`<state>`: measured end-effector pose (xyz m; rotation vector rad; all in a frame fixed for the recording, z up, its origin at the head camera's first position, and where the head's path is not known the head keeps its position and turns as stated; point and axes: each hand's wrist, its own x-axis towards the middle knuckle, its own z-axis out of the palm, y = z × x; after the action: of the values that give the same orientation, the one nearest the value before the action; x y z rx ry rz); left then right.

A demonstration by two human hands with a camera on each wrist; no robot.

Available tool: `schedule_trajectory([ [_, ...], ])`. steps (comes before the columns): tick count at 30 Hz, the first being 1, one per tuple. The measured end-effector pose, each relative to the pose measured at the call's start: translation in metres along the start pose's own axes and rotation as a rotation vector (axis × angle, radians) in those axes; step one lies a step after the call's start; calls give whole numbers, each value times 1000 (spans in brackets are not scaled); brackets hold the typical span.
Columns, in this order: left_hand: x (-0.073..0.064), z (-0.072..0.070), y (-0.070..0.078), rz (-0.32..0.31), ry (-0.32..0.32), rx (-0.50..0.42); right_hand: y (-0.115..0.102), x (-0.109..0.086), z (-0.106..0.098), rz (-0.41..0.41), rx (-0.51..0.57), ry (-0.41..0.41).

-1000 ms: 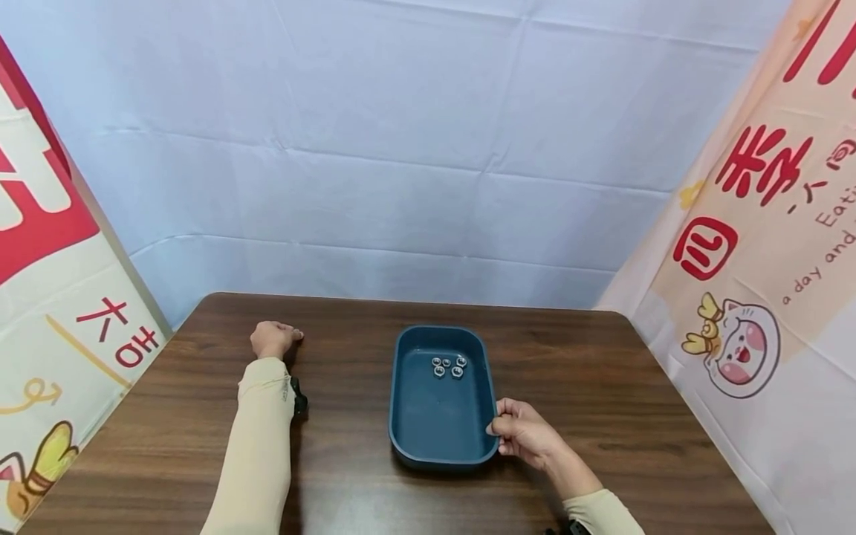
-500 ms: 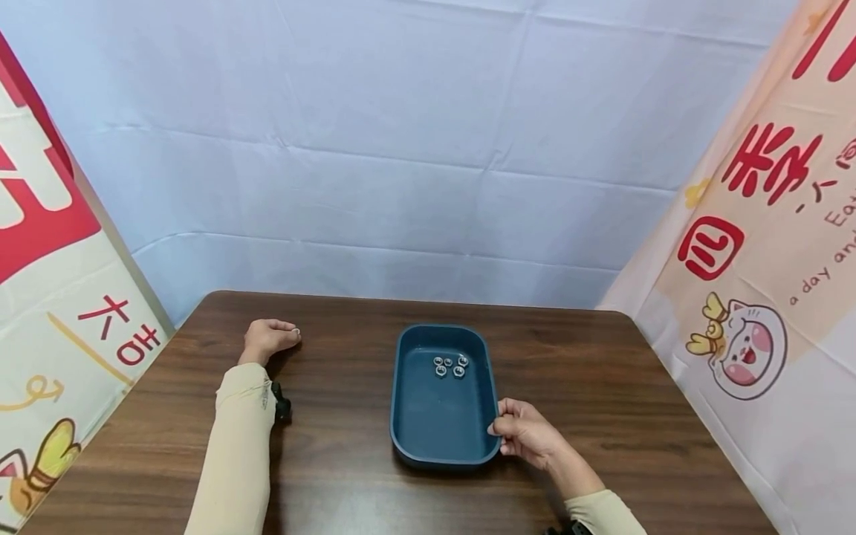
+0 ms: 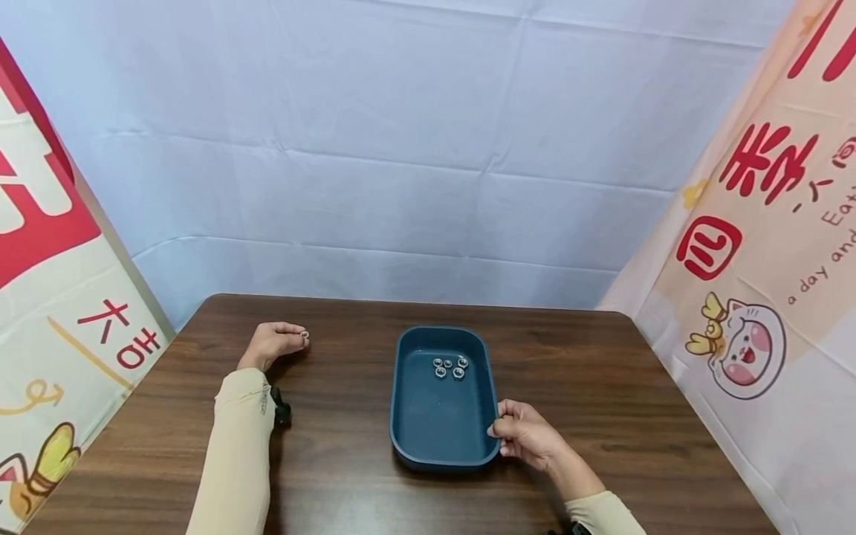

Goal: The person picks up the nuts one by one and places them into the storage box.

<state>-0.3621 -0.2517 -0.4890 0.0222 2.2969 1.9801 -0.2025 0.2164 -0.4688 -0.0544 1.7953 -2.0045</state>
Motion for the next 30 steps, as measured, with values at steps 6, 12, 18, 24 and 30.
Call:
schedule_trajectory([
  [6,-5,6,7,9,-13,-26,-2,-2,2,0,-4,8],
  [12,-8,16,11,14,-18,19,-2,0,2,-2,-1,3],
  [18,-8,28,13,14,-10,26,-1,1,2,2,5,5],
  [24,-9,38,16,-2,-2,-11,0,1,1,3,4,5],
  [30,-12,46,23,37,0,-15,-2,1,1,3,-6,5],
])
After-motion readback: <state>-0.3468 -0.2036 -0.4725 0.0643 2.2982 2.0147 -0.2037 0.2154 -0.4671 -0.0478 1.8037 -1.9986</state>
